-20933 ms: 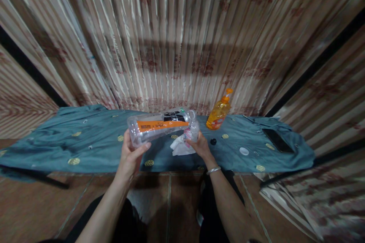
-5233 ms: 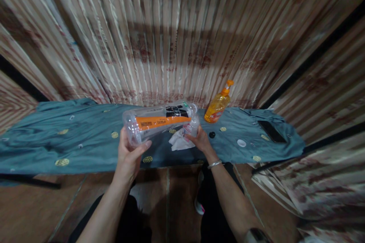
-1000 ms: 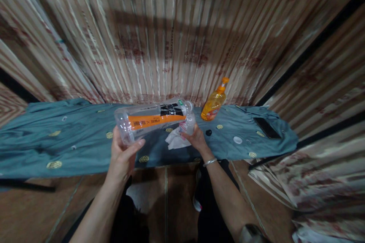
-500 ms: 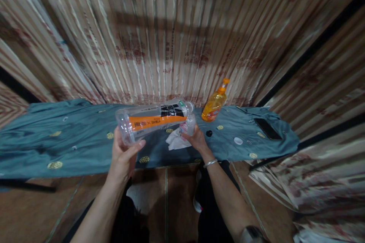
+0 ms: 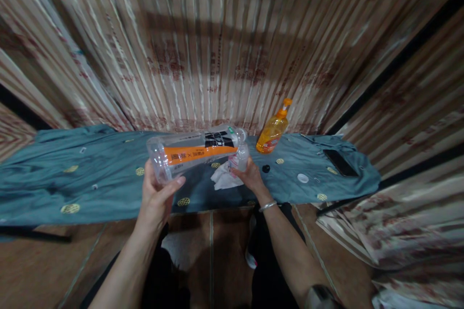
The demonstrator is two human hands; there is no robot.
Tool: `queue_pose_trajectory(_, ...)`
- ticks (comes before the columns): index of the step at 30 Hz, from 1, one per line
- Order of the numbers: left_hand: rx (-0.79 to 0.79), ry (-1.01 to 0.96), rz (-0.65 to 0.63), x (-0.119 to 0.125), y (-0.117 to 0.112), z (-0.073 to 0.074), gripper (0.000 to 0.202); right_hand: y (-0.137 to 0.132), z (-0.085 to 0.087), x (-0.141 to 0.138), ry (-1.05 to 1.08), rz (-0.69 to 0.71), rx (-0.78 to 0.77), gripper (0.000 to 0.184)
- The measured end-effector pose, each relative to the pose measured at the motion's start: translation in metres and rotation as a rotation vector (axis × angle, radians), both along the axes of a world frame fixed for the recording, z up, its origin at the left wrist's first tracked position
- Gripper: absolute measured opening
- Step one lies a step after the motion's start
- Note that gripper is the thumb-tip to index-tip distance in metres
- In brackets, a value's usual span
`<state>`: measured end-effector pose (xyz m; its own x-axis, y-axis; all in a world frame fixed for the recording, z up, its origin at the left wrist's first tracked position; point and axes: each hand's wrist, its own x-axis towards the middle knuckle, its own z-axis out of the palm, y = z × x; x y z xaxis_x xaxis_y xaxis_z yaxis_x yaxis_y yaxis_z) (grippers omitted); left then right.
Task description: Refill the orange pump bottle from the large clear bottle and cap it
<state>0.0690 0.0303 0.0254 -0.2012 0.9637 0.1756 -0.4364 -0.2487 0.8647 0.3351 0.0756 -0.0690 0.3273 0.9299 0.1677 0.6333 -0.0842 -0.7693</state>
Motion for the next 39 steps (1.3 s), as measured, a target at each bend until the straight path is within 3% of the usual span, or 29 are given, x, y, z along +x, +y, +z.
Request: queue_pose_trajectory(39, 0.036, 0.03, 0.001, -0.0029, 0.0024, -0.0056, 0.078, 0.0, 0.0003, 0.0029, 0.001, 0.027, -0.019, 0.054)
